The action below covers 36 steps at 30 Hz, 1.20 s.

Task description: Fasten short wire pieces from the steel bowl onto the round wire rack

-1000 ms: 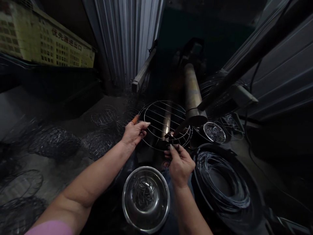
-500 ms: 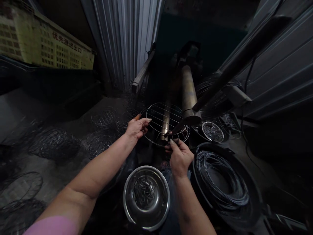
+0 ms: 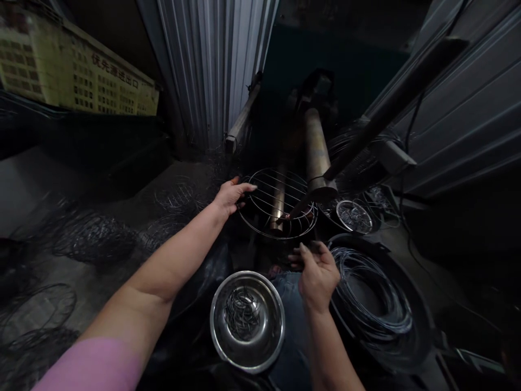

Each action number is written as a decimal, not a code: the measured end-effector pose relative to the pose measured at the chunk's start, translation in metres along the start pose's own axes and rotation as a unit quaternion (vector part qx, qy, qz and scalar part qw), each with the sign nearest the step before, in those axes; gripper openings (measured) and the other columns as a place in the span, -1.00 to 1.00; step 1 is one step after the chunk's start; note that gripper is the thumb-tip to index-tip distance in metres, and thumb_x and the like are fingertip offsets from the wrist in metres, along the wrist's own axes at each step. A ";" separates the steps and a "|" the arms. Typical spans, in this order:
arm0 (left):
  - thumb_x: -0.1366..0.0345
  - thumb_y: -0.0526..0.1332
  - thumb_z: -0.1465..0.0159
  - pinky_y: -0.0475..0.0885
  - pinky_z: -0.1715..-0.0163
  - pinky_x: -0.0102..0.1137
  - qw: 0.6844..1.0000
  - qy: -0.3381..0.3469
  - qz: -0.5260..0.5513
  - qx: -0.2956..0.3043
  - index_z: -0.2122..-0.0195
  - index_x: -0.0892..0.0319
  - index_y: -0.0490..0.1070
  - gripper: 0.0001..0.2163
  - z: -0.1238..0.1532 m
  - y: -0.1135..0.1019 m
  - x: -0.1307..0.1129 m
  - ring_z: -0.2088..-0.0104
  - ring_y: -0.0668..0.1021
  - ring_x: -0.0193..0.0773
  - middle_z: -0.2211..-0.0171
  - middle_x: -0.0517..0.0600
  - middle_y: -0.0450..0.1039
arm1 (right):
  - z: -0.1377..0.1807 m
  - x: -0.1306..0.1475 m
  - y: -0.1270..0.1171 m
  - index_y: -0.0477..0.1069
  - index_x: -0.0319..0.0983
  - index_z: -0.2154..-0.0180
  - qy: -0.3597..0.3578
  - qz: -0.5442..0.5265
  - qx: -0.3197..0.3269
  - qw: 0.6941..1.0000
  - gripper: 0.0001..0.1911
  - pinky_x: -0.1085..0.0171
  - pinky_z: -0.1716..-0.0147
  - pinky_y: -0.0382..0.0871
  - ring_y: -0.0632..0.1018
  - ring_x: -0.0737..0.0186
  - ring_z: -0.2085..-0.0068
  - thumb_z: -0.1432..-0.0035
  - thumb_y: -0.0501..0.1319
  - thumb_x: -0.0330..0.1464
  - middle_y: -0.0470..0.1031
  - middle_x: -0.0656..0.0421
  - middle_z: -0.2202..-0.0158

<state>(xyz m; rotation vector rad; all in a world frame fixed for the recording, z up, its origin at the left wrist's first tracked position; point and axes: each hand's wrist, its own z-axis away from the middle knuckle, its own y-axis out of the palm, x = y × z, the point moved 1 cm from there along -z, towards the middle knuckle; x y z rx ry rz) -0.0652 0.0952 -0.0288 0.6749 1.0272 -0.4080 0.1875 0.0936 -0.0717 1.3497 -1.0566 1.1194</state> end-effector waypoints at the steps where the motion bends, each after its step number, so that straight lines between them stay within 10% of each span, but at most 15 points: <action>1: 0.44 0.40 0.10 0.28 0.50 -0.47 1.000 -0.010 -0.003 0.011 -0.17 0.12 0.16 -0.22 -0.003 0.001 0.000 0.43 0.45 -0.36 0.35 -0.04 0.41 | 0.002 -0.003 -0.004 0.23 -0.31 0.14 0.008 0.007 0.008 1.000 -0.39 0.43 0.66 0.32 0.48 0.26 0.57 0.13 0.42 -0.15 0.46 0.15 0.46; 24: 0.57 0.31 0.05 0.12 0.60 -0.53 0.999 0.000 0.048 -0.024 -0.23 0.16 0.12 -0.22 0.013 0.001 0.006 0.55 0.38 -0.44 0.51 -0.10 0.35 | 0.019 -0.013 -0.007 0.26 -0.34 0.30 0.091 0.037 0.158 0.983 -0.44 0.43 0.63 0.30 0.48 0.26 0.53 0.15 0.40 -0.08 0.45 0.07 0.45; 36: 0.51 0.40 0.18 0.18 0.67 -0.54 0.989 0.074 0.100 -0.075 -0.20 0.09 0.20 -0.15 0.042 0.000 0.020 0.54 0.38 -0.53 0.17 -0.06 0.26 | -0.015 0.022 0.042 0.51 -0.37 0.32 0.006 0.178 0.102 0.979 -0.63 0.47 0.67 0.26 0.45 0.32 0.60 0.07 0.24 -0.19 0.42 0.13 0.53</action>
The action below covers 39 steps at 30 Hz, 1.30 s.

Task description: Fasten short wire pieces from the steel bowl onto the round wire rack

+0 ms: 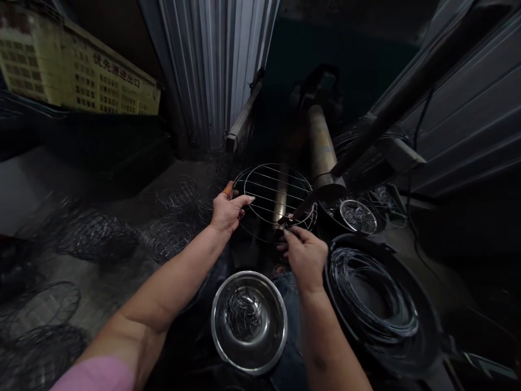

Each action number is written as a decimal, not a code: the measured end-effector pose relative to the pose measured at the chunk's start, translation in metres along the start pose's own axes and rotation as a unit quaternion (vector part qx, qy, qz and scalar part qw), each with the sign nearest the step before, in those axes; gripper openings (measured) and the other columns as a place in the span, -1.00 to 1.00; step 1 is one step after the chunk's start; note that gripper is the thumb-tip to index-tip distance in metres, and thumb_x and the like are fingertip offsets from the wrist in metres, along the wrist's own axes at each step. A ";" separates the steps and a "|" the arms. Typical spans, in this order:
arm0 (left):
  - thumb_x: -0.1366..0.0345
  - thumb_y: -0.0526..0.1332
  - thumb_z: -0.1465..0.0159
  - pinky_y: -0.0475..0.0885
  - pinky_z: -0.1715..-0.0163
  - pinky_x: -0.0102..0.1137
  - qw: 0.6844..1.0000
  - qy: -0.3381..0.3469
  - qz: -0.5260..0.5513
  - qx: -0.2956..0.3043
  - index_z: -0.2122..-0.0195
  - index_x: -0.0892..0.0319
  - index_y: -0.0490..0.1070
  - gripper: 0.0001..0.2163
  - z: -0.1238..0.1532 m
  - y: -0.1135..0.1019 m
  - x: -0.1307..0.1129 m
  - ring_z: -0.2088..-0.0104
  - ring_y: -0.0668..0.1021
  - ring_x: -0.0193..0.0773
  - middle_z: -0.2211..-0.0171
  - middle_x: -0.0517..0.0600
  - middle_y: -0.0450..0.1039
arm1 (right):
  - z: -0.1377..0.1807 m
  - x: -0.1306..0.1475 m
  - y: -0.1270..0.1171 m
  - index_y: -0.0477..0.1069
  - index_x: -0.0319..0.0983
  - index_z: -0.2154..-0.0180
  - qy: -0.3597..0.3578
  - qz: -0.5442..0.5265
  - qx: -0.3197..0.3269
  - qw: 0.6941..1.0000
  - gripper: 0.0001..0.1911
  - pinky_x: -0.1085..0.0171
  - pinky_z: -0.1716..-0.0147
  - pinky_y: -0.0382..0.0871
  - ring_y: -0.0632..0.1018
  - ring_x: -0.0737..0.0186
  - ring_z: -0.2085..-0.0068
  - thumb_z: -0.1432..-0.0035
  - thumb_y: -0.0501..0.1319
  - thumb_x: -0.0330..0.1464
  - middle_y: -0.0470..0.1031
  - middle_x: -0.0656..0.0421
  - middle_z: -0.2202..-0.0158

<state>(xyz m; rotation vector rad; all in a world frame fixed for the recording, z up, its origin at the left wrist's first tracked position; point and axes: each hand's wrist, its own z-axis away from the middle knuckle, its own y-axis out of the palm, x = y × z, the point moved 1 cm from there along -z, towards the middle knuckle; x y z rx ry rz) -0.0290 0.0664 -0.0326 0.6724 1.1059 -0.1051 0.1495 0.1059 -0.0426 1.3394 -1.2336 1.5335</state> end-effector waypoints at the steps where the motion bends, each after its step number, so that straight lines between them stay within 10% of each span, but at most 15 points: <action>1: 0.51 0.40 0.18 0.18 0.68 -0.54 1.000 -0.001 -0.001 0.001 -0.21 0.09 0.20 -0.15 0.000 0.001 0.001 0.54 0.38 -0.53 0.16 -0.05 0.25 | -0.001 0.001 0.001 0.50 -0.37 0.33 0.003 -0.016 0.005 1.000 -0.63 0.47 0.69 0.25 0.45 0.32 0.60 0.08 0.24 -0.19 0.42 0.13 0.53; 10: 0.53 0.39 0.19 0.15 0.69 -0.55 1.000 -0.007 0.030 0.003 -0.20 0.10 0.22 -0.15 0.003 0.004 0.003 0.55 0.37 -0.55 0.16 -0.06 0.26 | 0.011 -0.021 0.008 0.43 -0.40 0.28 -0.015 -0.164 -0.059 0.985 -0.54 0.44 0.60 0.40 0.51 0.28 0.50 0.10 0.37 -0.16 0.44 0.12 0.44; 39: 0.56 0.37 0.13 0.07 0.68 -0.54 0.999 -0.034 0.035 0.003 -0.22 0.17 0.17 -0.17 -0.014 0.019 0.003 0.60 0.35 -0.53 0.36 -0.12 0.28 | -0.005 -0.019 0.011 0.40 -0.37 0.33 -0.034 -0.162 -0.073 0.984 -0.59 0.43 0.59 0.39 0.50 0.29 0.54 0.13 0.36 -0.17 0.45 0.14 0.47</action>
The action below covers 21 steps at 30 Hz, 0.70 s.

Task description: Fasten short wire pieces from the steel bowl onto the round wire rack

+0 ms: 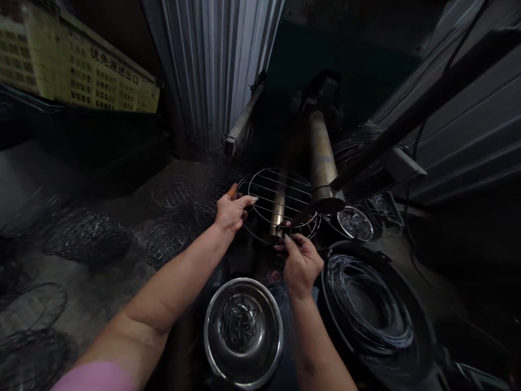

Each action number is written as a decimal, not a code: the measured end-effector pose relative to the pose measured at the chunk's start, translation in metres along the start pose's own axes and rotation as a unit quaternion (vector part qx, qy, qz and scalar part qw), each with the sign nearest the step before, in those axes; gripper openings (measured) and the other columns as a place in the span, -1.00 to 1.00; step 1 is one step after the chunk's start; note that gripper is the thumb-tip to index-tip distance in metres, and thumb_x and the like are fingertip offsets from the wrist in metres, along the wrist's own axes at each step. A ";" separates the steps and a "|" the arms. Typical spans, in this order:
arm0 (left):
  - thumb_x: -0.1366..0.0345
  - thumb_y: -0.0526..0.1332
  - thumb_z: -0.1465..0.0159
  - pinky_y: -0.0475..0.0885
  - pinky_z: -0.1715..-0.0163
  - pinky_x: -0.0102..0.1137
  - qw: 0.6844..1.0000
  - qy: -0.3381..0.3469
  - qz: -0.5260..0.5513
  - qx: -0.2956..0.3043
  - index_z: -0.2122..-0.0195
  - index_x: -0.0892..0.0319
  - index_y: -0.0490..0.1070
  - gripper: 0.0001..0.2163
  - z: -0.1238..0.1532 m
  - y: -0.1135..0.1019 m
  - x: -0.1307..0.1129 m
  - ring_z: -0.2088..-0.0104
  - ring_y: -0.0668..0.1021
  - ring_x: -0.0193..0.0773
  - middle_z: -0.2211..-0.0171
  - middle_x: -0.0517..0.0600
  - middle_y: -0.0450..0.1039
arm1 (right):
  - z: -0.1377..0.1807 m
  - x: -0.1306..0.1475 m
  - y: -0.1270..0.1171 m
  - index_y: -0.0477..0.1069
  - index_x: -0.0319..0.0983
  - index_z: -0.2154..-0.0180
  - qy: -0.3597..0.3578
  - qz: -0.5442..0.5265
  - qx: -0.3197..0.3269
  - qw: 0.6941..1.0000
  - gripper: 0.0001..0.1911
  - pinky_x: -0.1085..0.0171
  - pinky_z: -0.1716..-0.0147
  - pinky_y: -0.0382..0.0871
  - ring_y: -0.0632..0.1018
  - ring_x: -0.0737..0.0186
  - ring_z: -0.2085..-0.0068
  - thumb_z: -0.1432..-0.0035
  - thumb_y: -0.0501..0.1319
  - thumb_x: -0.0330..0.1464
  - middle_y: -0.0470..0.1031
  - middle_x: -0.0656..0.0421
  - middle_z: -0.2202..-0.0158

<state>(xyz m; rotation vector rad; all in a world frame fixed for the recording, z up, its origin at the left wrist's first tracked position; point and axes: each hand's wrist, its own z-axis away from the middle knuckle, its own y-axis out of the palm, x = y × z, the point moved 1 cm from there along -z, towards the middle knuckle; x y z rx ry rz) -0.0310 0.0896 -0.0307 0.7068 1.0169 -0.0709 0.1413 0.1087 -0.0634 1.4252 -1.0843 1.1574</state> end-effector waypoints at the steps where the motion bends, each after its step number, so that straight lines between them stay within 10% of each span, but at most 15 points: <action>1: 0.56 0.37 0.13 0.07 0.68 -0.53 1.000 0.002 0.000 -0.002 -0.22 0.17 0.18 -0.17 0.000 0.000 0.000 0.60 0.35 -0.53 0.37 -0.13 0.27 | -0.001 -0.001 0.000 0.40 -0.37 0.33 -0.001 -0.002 -0.001 1.000 -0.59 0.44 0.59 0.39 0.49 0.30 0.55 0.13 0.36 -0.18 0.45 0.14 0.47; 9: 0.44 0.42 0.16 0.11 0.63 -0.55 1.000 -0.006 -0.021 0.007 -0.22 0.15 0.16 -0.15 0.011 -0.010 0.003 0.53 0.39 -0.45 0.41 -0.11 0.32 | 0.003 0.001 -0.006 0.44 -0.37 0.30 0.037 -0.028 0.004 0.999 -0.53 0.38 0.56 0.39 0.52 0.24 0.49 0.14 0.39 -0.13 0.48 0.09 0.42; 13: 0.30 0.44 0.09 0.24 0.57 -0.51 0.998 0.024 -0.058 0.008 -0.16 0.21 0.24 -0.25 -0.007 -0.017 -0.006 0.44 0.44 -0.39 0.28 0.00 0.42 | 0.012 -0.004 -0.059 0.49 -0.32 0.17 -0.020 0.102 -0.044 0.994 -0.49 0.23 0.27 0.47 0.54 0.21 0.32 0.01 0.28 -0.05 0.50 0.05 0.26; 17: 0.34 0.44 0.09 0.31 0.47 -0.49 0.988 0.037 -0.129 0.070 -0.21 0.29 0.18 -0.19 -0.041 -0.011 -0.019 0.32 0.48 -0.30 0.21 0.10 0.45 | 0.022 -0.026 -0.130 0.52 -0.29 0.27 0.055 0.330 0.074 0.940 -0.40 0.03 -0.07 0.31 0.50 0.01 0.11 0.29 0.28 0.02 0.49 0.01 0.18; 21: 0.47 0.37 0.05 0.26 0.53 -0.49 0.977 -0.030 -0.187 0.097 -0.23 0.23 0.17 -0.23 -0.042 -0.007 -0.027 0.50 0.40 -0.39 0.44 -0.03 0.39 | 0.036 -0.033 -0.158 0.29 -0.36 0.04 0.178 0.248 0.056 0.951 -0.13 0.16 0.30 0.48 0.55 0.06 0.30 0.35 0.34 0.04 0.50 -0.01 0.27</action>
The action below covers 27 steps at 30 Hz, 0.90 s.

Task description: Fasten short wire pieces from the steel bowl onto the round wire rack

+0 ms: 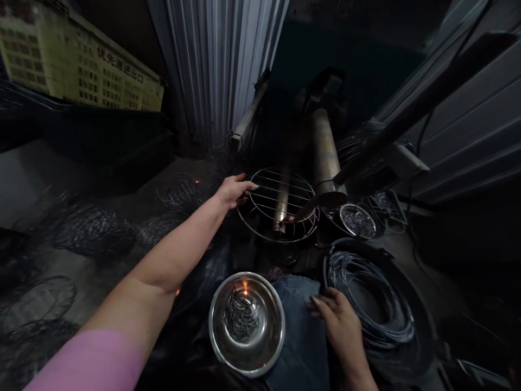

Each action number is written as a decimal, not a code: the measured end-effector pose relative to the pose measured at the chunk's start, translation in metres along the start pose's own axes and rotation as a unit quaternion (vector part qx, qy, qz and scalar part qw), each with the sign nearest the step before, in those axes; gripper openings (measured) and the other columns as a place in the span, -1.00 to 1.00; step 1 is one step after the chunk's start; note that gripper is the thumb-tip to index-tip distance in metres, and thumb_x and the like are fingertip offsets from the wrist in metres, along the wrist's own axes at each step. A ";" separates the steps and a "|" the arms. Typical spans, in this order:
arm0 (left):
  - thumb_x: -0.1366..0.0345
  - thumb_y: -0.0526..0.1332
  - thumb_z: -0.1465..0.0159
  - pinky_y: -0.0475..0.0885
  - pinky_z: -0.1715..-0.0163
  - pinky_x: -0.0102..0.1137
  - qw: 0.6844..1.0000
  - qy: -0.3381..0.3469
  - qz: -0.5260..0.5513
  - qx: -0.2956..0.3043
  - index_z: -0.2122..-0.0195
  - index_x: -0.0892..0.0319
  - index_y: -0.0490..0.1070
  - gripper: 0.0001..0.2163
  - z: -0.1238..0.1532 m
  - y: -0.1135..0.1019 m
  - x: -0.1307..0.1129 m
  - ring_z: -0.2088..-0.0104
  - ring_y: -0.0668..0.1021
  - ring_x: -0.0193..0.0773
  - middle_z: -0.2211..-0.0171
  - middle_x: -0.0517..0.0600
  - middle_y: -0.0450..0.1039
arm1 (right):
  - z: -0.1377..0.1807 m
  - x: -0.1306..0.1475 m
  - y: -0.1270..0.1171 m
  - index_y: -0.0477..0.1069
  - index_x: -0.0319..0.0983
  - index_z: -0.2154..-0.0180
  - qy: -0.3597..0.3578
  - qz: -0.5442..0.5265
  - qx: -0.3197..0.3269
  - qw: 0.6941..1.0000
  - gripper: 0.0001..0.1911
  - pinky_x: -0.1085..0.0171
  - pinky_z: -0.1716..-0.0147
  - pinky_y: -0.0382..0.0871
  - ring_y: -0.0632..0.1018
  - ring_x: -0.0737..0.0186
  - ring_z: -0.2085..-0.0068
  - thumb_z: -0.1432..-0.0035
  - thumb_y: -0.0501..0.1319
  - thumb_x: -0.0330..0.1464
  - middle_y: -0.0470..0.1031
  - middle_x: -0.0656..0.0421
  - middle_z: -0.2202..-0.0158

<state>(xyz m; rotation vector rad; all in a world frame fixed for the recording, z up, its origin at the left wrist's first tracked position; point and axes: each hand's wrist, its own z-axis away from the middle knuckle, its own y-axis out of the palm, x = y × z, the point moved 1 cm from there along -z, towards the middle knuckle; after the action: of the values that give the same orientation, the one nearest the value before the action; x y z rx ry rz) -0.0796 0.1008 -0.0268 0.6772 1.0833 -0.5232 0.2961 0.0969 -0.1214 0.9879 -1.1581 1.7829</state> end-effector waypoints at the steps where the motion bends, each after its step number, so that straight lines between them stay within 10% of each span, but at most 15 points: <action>1: 0.50 0.35 0.04 0.23 0.56 -0.50 1.000 -0.005 0.014 -0.010 -0.24 0.23 0.16 -0.23 0.006 -0.001 0.000 0.55 0.36 -0.42 0.50 -0.06 0.34 | 0.003 0.004 0.002 0.27 -0.37 0.04 -0.006 -0.017 0.000 1.000 -0.13 0.23 0.40 0.47 0.54 0.12 0.38 0.31 0.36 0.04 0.50 0.02 0.33; 12: 0.47 0.39 0.10 0.17 0.67 -0.56 0.977 0.071 0.142 -0.145 -0.25 0.16 0.14 -0.16 0.075 0.006 0.031 0.51 0.37 -0.51 0.20 -0.03 0.27 | 0.003 0.121 0.089 0.54 -0.32 0.23 -0.308 0.087 -0.007 0.947 -0.62 0.34 0.37 0.39 0.49 0.28 0.44 -0.10 0.14 -0.18 0.47 0.11 0.47; 20: 0.48 0.40 0.15 0.15 0.73 -0.56 0.971 0.091 0.166 -0.143 -0.23 0.18 0.17 -0.14 0.074 0.014 0.038 0.54 0.37 -0.54 0.03 0.04 0.22 | 0.000 0.109 0.112 0.46 -0.40 0.19 -0.139 -0.134 -0.037 0.981 -0.46 0.38 0.60 0.33 0.43 0.30 0.58 0.03 0.25 -0.05 0.43 0.12 0.53; 27: 0.50 0.40 0.15 0.12 0.74 -0.57 0.970 0.080 0.184 -0.137 -0.22 0.16 0.19 -0.15 0.069 0.019 0.034 0.54 0.40 -0.53 0.04 0.03 0.22 | -0.002 0.102 0.118 0.43 -0.40 0.20 -0.139 -0.208 -0.059 0.966 -0.44 0.40 0.57 0.39 0.51 0.23 0.50 0.07 0.33 -0.06 0.45 0.08 0.48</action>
<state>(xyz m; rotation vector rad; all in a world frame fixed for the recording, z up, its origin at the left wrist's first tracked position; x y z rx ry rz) -0.0108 0.0615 -0.0322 0.6641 1.1212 0.0024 0.1493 0.0849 -0.0707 1.3290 -1.1081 1.2582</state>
